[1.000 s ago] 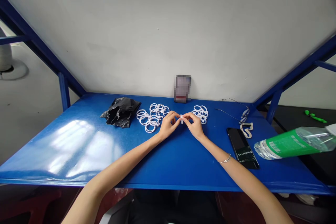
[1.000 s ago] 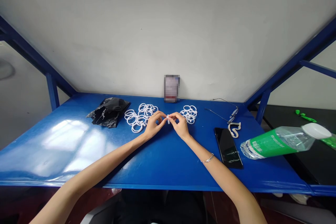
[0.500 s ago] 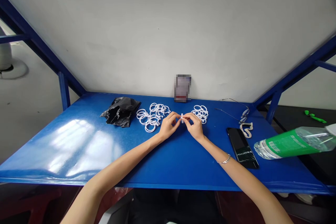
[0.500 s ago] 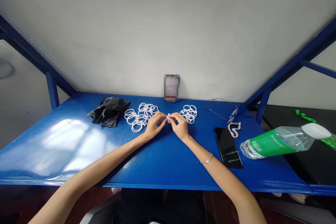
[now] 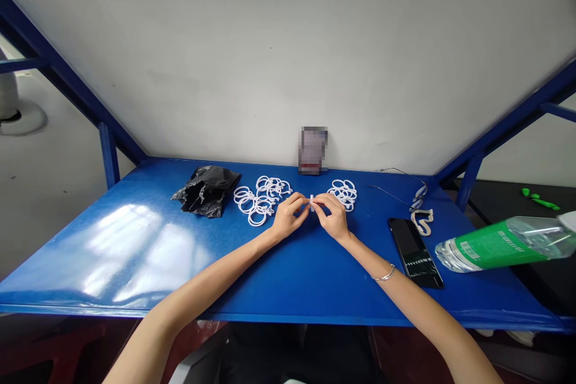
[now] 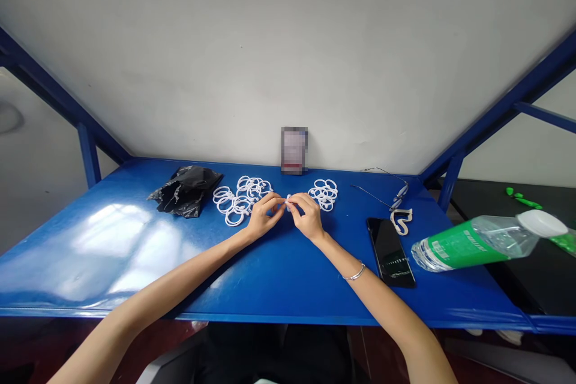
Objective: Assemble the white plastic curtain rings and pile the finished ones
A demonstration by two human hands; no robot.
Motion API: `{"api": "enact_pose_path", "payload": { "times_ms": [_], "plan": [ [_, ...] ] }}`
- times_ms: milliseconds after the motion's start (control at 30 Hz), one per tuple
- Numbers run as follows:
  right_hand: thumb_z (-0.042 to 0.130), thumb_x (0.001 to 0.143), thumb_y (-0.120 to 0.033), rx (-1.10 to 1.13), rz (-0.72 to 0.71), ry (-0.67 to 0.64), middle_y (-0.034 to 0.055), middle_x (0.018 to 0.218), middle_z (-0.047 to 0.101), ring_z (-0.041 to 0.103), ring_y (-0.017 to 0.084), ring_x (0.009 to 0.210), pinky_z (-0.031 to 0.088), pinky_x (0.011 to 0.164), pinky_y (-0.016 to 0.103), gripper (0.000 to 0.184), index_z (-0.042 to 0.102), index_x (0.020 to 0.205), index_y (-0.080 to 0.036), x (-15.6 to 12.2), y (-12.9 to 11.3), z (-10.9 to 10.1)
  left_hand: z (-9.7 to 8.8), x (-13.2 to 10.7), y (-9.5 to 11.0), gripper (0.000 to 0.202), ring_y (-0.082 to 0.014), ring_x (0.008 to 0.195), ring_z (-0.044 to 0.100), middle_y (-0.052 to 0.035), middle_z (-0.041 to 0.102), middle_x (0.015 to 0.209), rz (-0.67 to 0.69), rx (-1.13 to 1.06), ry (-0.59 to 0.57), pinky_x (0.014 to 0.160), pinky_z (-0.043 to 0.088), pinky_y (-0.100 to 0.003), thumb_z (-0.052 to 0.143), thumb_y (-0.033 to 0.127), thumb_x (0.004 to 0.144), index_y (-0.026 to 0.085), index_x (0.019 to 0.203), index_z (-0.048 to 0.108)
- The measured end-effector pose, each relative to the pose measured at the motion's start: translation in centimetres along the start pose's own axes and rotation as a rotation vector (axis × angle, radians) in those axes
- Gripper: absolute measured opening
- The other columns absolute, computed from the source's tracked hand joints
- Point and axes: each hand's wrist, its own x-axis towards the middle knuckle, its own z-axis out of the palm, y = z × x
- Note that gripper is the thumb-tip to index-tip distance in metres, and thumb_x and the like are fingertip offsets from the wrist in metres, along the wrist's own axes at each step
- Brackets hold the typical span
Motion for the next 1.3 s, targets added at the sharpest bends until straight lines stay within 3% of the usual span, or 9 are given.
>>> {"api": "enact_pose_path", "payload": {
  "times_ms": [1033,1300],
  "plan": [
    [0.053,0.090,-0.022,-0.035,0.082,-0.019,0.0061,0.087,0.064,0.059,0.017,0.073,0.048,0.062,0.030,0.008,0.061,0.088,-0.021,0.12,-0.27,0.12,-0.06,0.40,0.01,0.015,-0.0099,0.061,0.050,-0.0039,0.059,0.085,-0.147,-0.085,-0.042,0.054,0.043,-0.021,0.048,0.027,0.092,0.018,0.092,0.059],
    [0.055,0.089,-0.018,-0.032,0.073,0.022,0.0047,0.083,0.063,0.058,0.017,0.073,0.046,0.062,0.029,0.006,0.060,0.087,-0.020,0.08,-0.21,0.19,0.02,0.46,0.04,0.014,-0.0105,0.065,0.051,-0.0033,0.057,0.082,-0.169,-0.112,-0.129,0.053,0.042,-0.021,0.049,0.027,0.091,0.016,0.089,0.058]
  ]
}}
